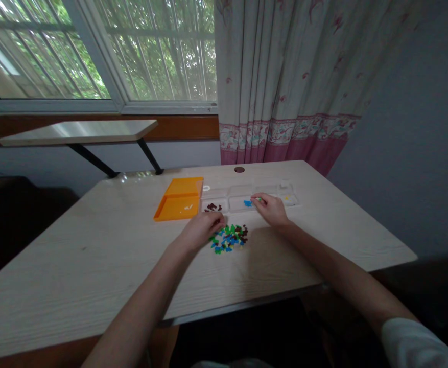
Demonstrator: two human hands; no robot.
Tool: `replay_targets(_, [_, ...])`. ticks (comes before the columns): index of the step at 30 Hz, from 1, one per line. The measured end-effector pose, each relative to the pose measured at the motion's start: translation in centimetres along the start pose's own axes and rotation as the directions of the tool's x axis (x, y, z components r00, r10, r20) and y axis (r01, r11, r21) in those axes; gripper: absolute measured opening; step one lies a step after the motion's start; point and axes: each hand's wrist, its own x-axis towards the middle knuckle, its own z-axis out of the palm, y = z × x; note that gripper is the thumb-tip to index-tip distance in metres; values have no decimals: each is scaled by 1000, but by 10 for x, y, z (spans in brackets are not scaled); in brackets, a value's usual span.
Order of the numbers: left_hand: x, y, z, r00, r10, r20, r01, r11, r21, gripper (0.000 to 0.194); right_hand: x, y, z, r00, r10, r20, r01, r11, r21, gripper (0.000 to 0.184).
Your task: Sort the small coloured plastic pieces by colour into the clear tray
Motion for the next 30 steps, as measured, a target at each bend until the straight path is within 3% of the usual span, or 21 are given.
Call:
replay_targets(3, [2, 1, 1, 1000, -24, 4, 24, 997, -74, 12, -6, -6, 2, 990, -118, 71, 118, 993, 6, 25])
replay_targets(8, [3, 5, 2, 999, -37, 3, 37, 979, -203, 12, -16, -13, 11, 928, -349, 127, 344, 937, 63, 18])
replay_targets(13, [3, 8, 5, 999, -46, -8, 41, 940, -338, 12, -23, -21, 16, 891, -425, 161, 415, 905, 89, 14])
replay_targets(20, [3, 10, 12, 993, -98, -63, 59, 888, -456, 14, -28, -35, 12, 837, -542, 78, 524, 834, 172, 15])
replay_targets(30, [2, 7, 15, 997, -70, -17, 55, 894, -445, 22, -29, -33, 15, 844, -529, 85, 500, 835, 231, 18])
